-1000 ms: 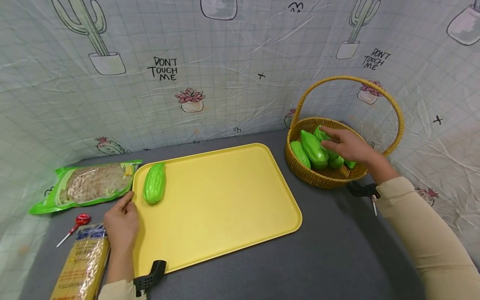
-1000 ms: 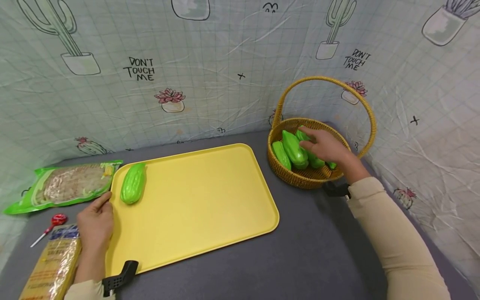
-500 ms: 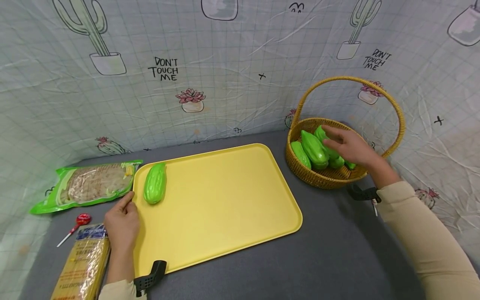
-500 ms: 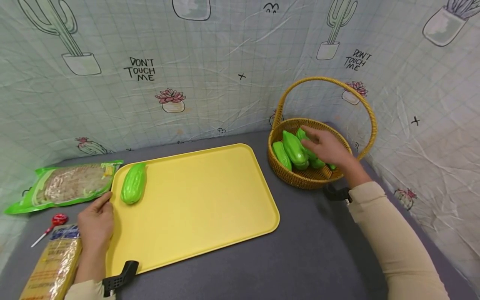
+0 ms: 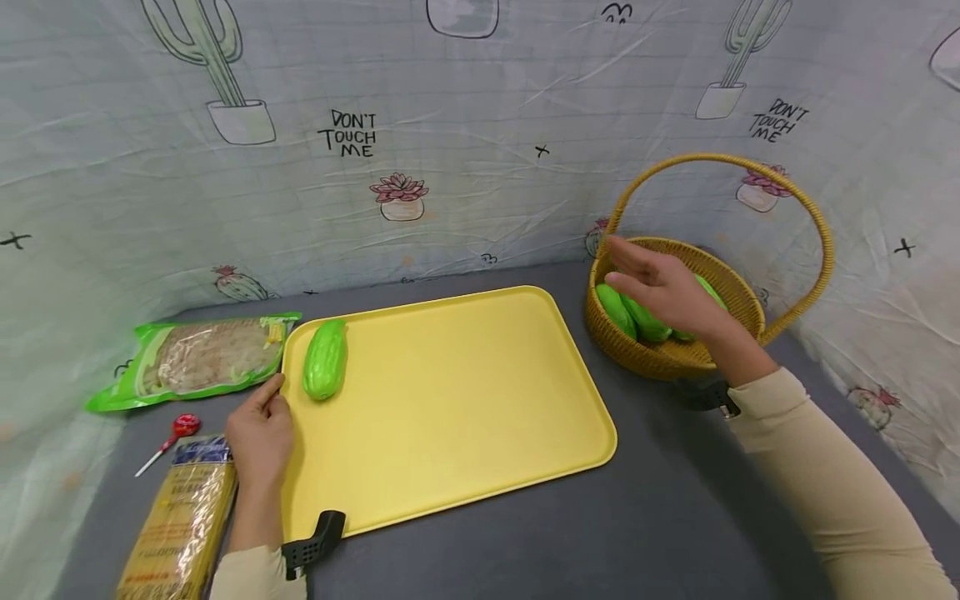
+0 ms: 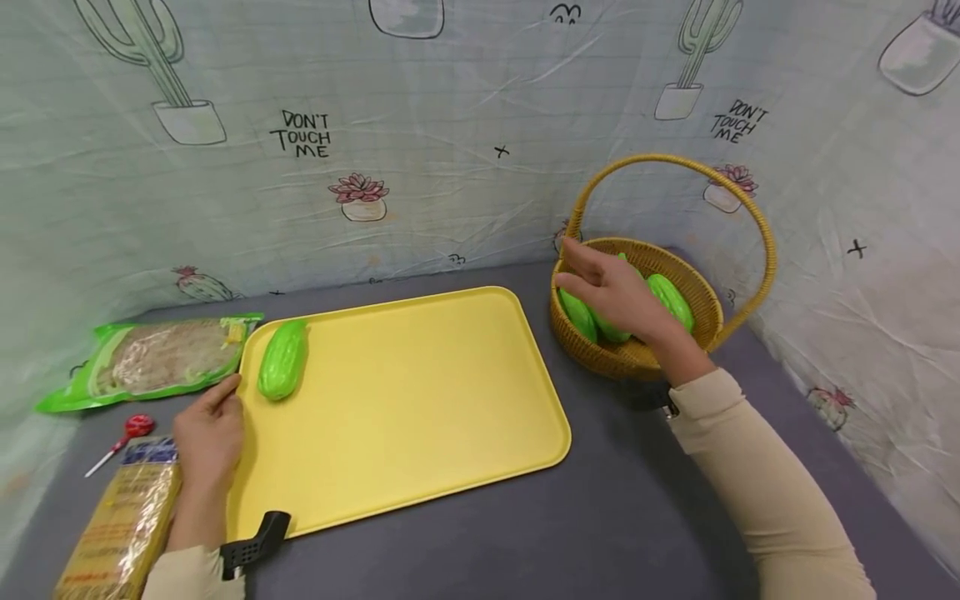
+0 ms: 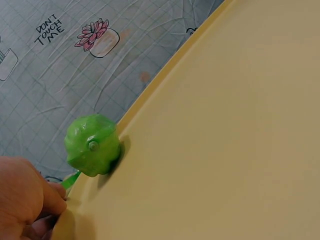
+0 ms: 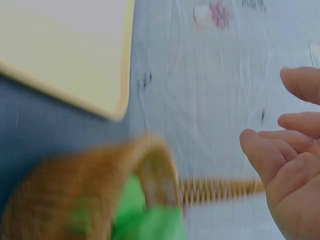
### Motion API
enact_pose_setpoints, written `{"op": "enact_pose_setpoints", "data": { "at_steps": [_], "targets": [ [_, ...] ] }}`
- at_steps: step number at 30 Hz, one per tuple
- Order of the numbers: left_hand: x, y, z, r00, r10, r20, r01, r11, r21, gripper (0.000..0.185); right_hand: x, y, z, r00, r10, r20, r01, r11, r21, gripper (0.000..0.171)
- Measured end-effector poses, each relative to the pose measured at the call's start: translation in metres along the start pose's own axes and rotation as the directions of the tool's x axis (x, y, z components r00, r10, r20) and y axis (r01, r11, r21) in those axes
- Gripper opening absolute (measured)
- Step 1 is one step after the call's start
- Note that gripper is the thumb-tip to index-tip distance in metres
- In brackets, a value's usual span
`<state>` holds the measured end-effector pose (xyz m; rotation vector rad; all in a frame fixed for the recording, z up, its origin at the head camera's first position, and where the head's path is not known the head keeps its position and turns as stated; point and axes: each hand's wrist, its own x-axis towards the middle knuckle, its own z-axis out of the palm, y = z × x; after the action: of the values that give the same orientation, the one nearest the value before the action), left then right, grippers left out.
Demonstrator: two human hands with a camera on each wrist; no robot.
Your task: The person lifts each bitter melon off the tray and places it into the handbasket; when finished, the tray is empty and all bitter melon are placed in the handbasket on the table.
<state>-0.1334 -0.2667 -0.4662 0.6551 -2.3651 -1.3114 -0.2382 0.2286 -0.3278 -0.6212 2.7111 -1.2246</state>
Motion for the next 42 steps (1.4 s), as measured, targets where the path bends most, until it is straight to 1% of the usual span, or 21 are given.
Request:
{"op": "enact_pose_setpoints", "data": {
  "at_steps": [3,5,8,11,17,22,27,33,36,39,42],
  "targets": [
    [0.000,-0.001,0.001,1.000,0.005,-0.005,-0.005,1.000,-0.002,0.040,0.011,-0.008,0.018,0.998,-0.039,0.043,0.037,0.998,0.060,0.066],
    [0.001,-0.001,0.000,1.000,0.004,-0.005,-0.004,1.000,-0.001,0.040,0.019,-0.014,0.033,0.996,-0.055,0.068,0.047,0.992,0.121,0.066],
    [0.001,-0.001,0.000,1.000,0.008,-0.010,-0.008,1.000,0.004,0.040,0.031,-0.026,0.058,0.991,-0.090,0.098,0.067,0.975,0.211,0.065],
    [0.002,0.000,0.000,1.000,0.021,-0.018,-0.021,1.000,0.005,0.040,0.044,-0.039,0.085,0.985,-0.123,0.118,0.086,0.957,0.277,0.064],
    [0.002,0.001,0.002,0.999,0.028,-0.024,-0.029,1.000,-0.012,0.040,0.066,-0.064,0.144,0.968,-0.168,0.185,0.090,0.924,0.370,0.065],
    [0.004,-0.001,0.002,0.999,0.044,-0.008,-0.044,0.999,-0.026,0.040,0.079,-0.078,0.189,0.952,-0.186,0.242,0.080,0.918,0.388,0.065],
    [0.007,-0.002,0.001,0.999,0.047,-0.010,-0.047,0.999,-0.020,0.040,0.091,-0.093,0.228,0.947,-0.156,0.280,0.026,0.909,0.417,0.066],
    [0.010,-0.001,0.001,0.999,0.039,-0.009,-0.040,0.999,-0.024,0.040,0.106,-0.107,0.266,0.955,-0.089,0.284,-0.057,0.882,0.469,0.071],
    [0.011,-0.001,0.001,1.000,0.030,-0.011,-0.030,0.999,-0.022,0.040,0.112,-0.113,0.283,0.962,-0.057,0.267,-0.081,0.875,0.478,0.075],
    [0.012,-0.001,0.001,0.999,0.035,-0.013,-0.035,0.999,-0.027,0.039,0.117,-0.118,0.298,0.971,-0.016,0.238,-0.105,0.867,0.486,0.078],
    [0.012,-0.002,0.000,0.999,0.043,-0.014,-0.044,0.998,-0.040,0.039,0.120,-0.122,0.309,0.976,0.022,0.218,-0.126,0.870,0.476,0.080]
  ]
}}
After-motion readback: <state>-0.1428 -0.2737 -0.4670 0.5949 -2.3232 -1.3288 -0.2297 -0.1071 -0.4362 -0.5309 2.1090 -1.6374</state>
